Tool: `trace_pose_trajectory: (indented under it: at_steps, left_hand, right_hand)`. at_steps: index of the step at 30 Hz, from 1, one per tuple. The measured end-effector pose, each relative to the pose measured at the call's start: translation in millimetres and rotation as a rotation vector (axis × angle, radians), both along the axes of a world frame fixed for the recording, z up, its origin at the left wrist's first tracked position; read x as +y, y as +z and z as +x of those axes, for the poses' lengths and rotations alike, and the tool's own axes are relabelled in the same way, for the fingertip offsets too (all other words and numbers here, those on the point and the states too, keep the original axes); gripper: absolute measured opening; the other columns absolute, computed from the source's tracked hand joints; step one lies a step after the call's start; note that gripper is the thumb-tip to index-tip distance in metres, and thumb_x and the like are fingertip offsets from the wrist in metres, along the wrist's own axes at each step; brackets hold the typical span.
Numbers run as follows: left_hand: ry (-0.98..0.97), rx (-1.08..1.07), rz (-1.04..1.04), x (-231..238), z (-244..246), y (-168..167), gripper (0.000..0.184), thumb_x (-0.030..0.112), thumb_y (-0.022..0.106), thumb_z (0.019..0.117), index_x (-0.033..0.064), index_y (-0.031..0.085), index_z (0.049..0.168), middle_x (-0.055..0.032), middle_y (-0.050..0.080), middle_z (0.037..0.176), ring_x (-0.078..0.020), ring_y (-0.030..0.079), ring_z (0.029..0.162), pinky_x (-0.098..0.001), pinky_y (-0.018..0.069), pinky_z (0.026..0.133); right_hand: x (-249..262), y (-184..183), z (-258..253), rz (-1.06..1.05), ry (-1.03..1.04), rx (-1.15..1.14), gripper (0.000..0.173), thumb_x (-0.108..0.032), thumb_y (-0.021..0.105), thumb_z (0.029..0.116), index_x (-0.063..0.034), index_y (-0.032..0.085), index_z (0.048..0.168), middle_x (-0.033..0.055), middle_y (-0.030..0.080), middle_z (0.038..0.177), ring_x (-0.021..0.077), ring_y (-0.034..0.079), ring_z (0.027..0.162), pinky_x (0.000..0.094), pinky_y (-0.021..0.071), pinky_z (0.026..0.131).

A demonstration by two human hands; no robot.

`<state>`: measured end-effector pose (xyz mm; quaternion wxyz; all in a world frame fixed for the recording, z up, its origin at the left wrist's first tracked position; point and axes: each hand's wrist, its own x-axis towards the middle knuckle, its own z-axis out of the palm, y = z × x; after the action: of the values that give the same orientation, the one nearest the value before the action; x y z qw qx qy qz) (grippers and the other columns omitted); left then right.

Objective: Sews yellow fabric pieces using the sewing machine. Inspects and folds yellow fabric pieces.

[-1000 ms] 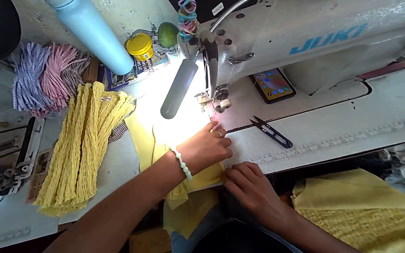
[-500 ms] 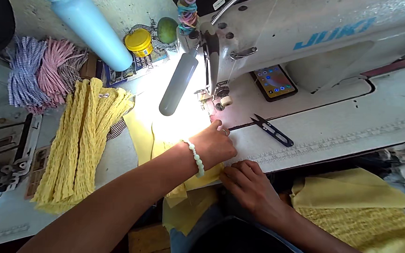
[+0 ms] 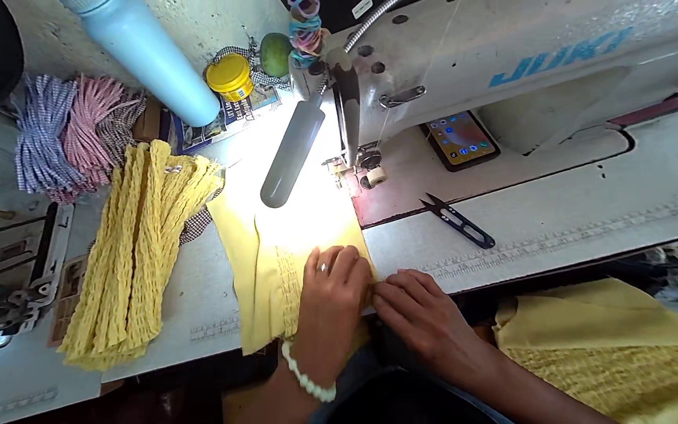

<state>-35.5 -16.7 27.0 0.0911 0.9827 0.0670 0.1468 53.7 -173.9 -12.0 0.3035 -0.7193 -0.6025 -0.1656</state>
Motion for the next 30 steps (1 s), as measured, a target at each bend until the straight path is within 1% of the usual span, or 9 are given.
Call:
trace_pose_trajectory:
  at_steps: [2,4,12,15,20,22,26,28,30]
  left_hand:
    - [0.059,-0.048,-0.075,-1.7,-11.3,-12.3,0.029,0.028,0.057,0.1020,0.0155,0.076,0.121,-0.0078,0.069,0.133,-0.0343,0.063,0.126,-0.0658,0.0437,0.105]
    - [0.058,-0.059,-0.128,6.4,-10.0,-17.5,0.033,0.032,0.055,0.1033,0.0178,0.074,0.127,-0.0075,0.066,0.138,-0.0349,0.060,0.131,-0.0685,0.0384,0.108]
    - [0.015,-0.029,-0.141,48.4,18.5,-20.4,0.034,0.035,0.053,0.1047,0.0226,0.074,0.129,-0.0044,0.065,0.140,-0.0291,0.060,0.132,-0.0639,0.0422,0.107]
    - [-0.020,0.000,-0.156,62.0,29.4,-18.8,0.035,0.036,0.052,0.1052,0.0225,0.073,0.129,-0.0065,0.062,0.143,-0.0294,0.062,0.128,-0.0631,0.0454,0.101]
    - [0.008,0.012,-0.218,81.9,46.5,-13.2,0.043,0.034,0.061,0.1017,0.0088,0.067,0.135,-0.0086,0.068,0.135,-0.0293,0.071,0.110,-0.0531,0.0542,0.091]
    - [0.032,0.033,-0.217,87.7,53.6,-10.0,0.043,0.035,0.061,0.1015,0.0082,0.067,0.135,-0.0091,0.070,0.132,-0.0287,0.073,0.105,-0.0498,0.0567,0.088]
    - [0.083,0.154,-0.268,100.8,67.2,-1.8,0.046,0.039,0.058,0.1032,0.0127,0.064,0.141,-0.0080,0.063,0.142,-0.0237,0.061,0.130,-0.0465,0.0468,0.108]
    - [0.100,0.138,-0.303,108.8,72.2,-2.9,0.042,0.038,0.060,0.1027,0.0107,0.069,0.133,-0.0101,0.069,0.129,-0.0234,0.065,0.121,-0.0457,0.0492,0.104]
    - [0.139,0.124,-0.368,117.9,74.6,-8.4,0.036,0.036,0.062,0.1017,0.0084,0.071,0.123,-0.0115,0.071,0.118,-0.0228,0.067,0.112,-0.0453,0.0520,0.099]
  right_hand:
    - [4.7,-0.7,4.8,0.007,-0.006,0.004,0.021,-0.002,0.050,0.0996,-0.0098,0.069,0.100,0.0047,0.072,0.101,0.0222,0.066,0.096,0.0371,0.0493,0.096]
    - [12.4,-0.7,11.1,0.015,-0.004,0.003,0.020,-0.002,0.051,0.0997,-0.0080,0.070,0.099,0.0063,0.072,0.100,0.0235,0.067,0.094,0.0380,0.0508,0.095]
    - [40.3,0.3,30.4,-0.012,-0.038,-0.009,0.019,-0.005,0.054,0.0976,-0.0052,0.073,0.096,0.0100,0.075,0.101,0.0277,0.070,0.093,0.0428,0.0523,0.094]
    - [48.2,0.2,38.3,-0.024,-0.044,0.008,0.020,-0.006,0.054,0.0972,-0.0056,0.073,0.096,0.0097,0.075,0.103,0.0274,0.069,0.096,0.0441,0.0504,0.095]
    - [66.0,1.7,56.1,-0.044,-0.046,0.027,0.020,-0.010,0.055,0.0956,-0.0068,0.074,0.093,0.0081,0.075,0.102,0.0278,0.069,0.098,0.0476,0.0482,0.096]
    - [72.5,1.0,62.5,-0.048,-0.048,0.020,0.019,-0.009,0.056,0.0948,-0.0063,0.075,0.093,0.0079,0.074,0.102,0.0276,0.067,0.098,0.0479,0.0467,0.097]
    - [85.5,3.6,75.0,-0.055,-0.061,0.002,0.018,-0.008,0.058,0.0949,-0.0057,0.075,0.092,0.0086,0.073,0.101,0.0292,0.067,0.100,0.0500,0.0474,0.095]
    - [91.4,5.8,81.2,-0.083,-0.060,0.003,0.016,-0.008,0.059,0.0951,-0.0053,0.074,0.092,0.0101,0.073,0.103,0.0315,0.067,0.102,0.0527,0.0474,0.091]
    - [95.9,6.5,86.5,-0.115,-0.066,0.012,0.014,-0.008,0.060,0.0941,-0.0048,0.074,0.095,0.0117,0.073,0.108,0.0345,0.067,0.107,0.0562,0.0474,0.093]
